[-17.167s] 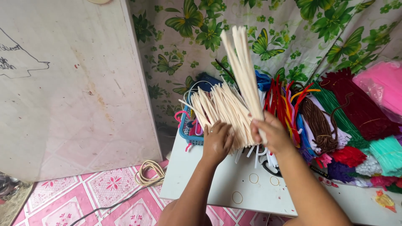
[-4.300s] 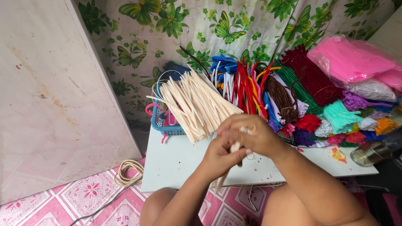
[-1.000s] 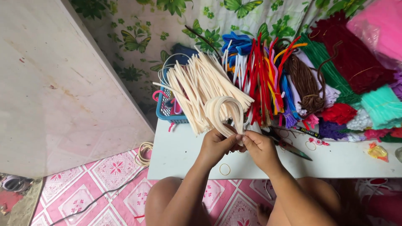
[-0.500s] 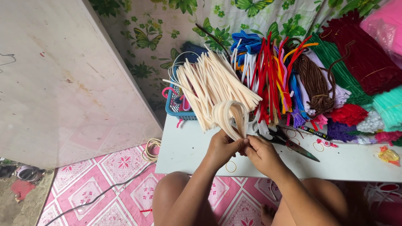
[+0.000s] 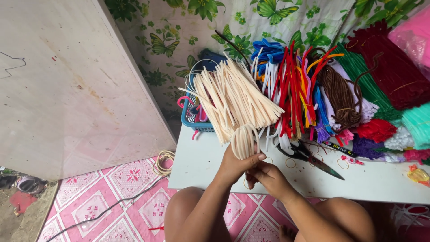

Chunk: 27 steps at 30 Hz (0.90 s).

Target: The person sits on the floor and handles a bundle of beige craft sticks, separating and aligning them. They then use scissors to trim the ends of the sticks to a uniform length and place the trimmed pieces on the table.

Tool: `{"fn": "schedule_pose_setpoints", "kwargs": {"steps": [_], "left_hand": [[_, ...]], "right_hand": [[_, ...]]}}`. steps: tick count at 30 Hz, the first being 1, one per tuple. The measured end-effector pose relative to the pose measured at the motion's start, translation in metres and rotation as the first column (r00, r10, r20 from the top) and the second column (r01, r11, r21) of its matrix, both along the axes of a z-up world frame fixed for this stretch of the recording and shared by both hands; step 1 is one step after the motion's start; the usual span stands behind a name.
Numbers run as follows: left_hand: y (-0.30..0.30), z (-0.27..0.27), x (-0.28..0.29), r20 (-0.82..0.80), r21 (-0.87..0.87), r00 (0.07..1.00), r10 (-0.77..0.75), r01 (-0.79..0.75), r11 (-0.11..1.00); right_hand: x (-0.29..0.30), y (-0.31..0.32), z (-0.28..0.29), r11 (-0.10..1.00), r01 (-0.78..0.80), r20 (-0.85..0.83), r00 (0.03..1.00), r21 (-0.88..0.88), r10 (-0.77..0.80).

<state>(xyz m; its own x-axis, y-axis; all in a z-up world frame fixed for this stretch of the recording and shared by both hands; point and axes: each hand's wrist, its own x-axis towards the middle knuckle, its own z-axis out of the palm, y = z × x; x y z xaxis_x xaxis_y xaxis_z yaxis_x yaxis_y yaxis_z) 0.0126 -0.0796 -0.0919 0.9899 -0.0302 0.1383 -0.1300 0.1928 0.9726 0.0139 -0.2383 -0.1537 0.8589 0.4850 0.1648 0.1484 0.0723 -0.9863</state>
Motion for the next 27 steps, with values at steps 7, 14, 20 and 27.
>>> {"fn": "schedule_pose_setpoints", "kwargs": {"steps": [7,14,20,27], "left_hand": [[0.002,0.022,-0.014,-0.064,0.134,0.996,0.058,-0.049,0.99],[-0.004,0.023,-0.022,0.14,0.423,0.99,0.006,-0.066,0.904],[-0.005,0.041,-0.031,-0.028,-0.147,1.0,0.003,-0.007,0.989],[0.003,-0.005,-0.007,-0.095,-0.007,0.98,0.177,-0.178,0.984]], "right_hand": [[-0.015,0.013,0.013,0.989,0.097,0.015,0.995,-0.11,-0.095],[-0.02,0.009,-0.007,0.951,0.263,0.174,0.956,-0.164,-0.234],[-0.024,0.015,0.005,0.944,0.289,0.236,0.94,-0.16,-0.247],[-0.001,-0.014,0.048,0.969,0.04,0.133,0.991,-0.244,-0.007]]}}
